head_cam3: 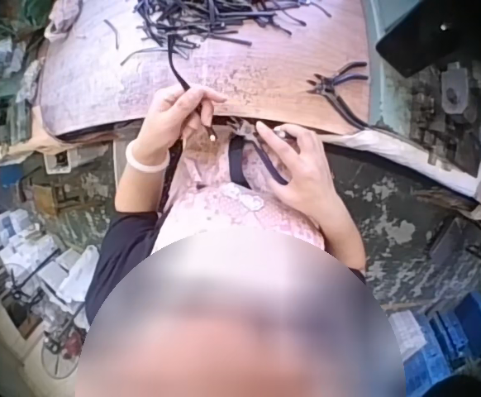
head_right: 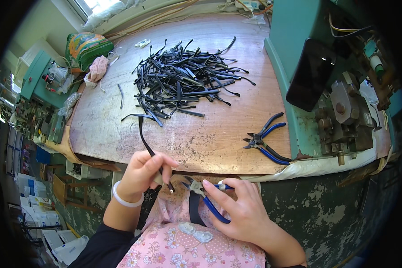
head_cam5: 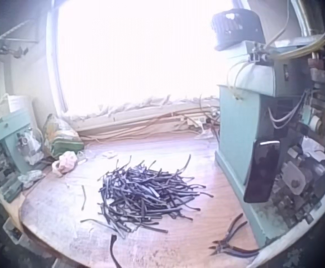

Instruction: The person repeatedly picks up black cables from a pile on a workbench and uses blue-handled pliers to cut the ends. The cut pieces are discarded back onto the table. The task continues throughout the clip.

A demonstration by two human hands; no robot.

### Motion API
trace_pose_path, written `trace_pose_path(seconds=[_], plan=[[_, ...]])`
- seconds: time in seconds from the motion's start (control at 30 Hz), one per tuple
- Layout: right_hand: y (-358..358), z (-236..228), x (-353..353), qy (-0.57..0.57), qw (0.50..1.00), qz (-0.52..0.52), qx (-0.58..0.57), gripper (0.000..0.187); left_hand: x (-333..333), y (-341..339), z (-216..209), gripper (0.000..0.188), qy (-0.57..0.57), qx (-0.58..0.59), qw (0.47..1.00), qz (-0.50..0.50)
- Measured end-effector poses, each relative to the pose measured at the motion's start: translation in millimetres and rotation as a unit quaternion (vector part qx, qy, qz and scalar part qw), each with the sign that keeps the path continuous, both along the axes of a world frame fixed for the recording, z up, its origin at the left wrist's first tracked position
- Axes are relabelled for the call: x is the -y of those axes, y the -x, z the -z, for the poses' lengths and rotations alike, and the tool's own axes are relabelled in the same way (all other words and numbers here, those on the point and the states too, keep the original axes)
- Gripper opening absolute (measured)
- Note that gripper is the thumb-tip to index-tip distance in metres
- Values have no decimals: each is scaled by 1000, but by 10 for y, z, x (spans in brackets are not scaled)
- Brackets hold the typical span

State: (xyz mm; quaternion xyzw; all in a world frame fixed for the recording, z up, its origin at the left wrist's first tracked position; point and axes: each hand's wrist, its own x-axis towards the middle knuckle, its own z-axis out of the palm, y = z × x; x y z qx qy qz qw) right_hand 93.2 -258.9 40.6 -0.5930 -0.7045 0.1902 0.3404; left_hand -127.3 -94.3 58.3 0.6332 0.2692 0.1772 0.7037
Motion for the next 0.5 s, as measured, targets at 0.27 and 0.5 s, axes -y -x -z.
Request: trace_pose_path(seconds=[0.27, 0.5], plan=[[75, -75, -25, -50, 993, -35, 101, 61, 70, -158, 47, 48, 114, 107, 983, -99], [71, -161, -61, -45, 988, -53, 140, 61, 102, -151, -9, 50, 88, 76, 989, -87]])
